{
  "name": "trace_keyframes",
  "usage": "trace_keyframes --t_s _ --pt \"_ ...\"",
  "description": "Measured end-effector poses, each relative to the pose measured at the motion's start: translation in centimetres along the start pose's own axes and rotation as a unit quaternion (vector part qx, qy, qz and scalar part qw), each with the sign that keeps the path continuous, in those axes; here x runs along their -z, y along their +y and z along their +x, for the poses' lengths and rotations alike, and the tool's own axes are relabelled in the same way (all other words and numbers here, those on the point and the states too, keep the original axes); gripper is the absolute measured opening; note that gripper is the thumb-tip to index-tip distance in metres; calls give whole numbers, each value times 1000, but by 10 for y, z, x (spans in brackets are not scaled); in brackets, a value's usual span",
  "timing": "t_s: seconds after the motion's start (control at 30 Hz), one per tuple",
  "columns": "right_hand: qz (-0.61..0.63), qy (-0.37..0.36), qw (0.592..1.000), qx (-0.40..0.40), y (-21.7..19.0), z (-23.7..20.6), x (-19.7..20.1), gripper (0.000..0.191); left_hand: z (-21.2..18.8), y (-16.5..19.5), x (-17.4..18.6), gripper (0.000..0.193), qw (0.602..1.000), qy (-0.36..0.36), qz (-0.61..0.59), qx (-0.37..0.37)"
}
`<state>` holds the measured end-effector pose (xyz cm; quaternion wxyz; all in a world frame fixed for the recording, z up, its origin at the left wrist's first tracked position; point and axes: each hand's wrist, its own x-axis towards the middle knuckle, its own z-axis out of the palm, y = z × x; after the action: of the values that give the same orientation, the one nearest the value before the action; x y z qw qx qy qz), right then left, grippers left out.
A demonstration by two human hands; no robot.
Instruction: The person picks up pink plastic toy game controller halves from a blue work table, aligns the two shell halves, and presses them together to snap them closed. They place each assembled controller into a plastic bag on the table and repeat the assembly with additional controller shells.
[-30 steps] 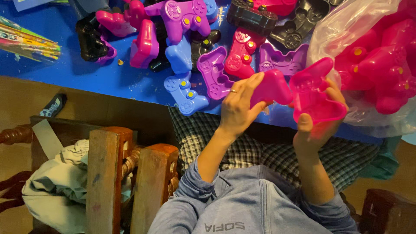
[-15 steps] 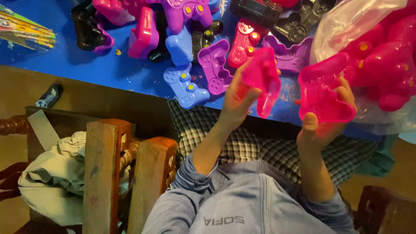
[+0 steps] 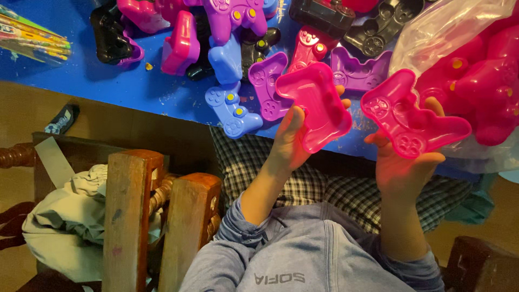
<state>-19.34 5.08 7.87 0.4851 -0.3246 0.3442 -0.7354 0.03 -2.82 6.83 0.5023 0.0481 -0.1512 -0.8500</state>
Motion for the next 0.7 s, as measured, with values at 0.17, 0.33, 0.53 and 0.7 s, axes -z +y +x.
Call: trace_keyframes --t_s 0.17,0.33,0.53,0.7 --pt "-6 -42 999 -19 -7 -1 -9 111 -2 -2 -3 86 1000 2 19 4" --pt "-4 -68 997 -25 -16 -1 -23 116 -4 -1 -5 88 999 -1 46 -4" --pt "-229 -103 967 29 -14 -3 -26 107 -8 -2 -5 86 998 3 70 4" --pt "-272 -73 958 49 -7 -6 -23 100 -12 -3 1 84 997 1 74 9"
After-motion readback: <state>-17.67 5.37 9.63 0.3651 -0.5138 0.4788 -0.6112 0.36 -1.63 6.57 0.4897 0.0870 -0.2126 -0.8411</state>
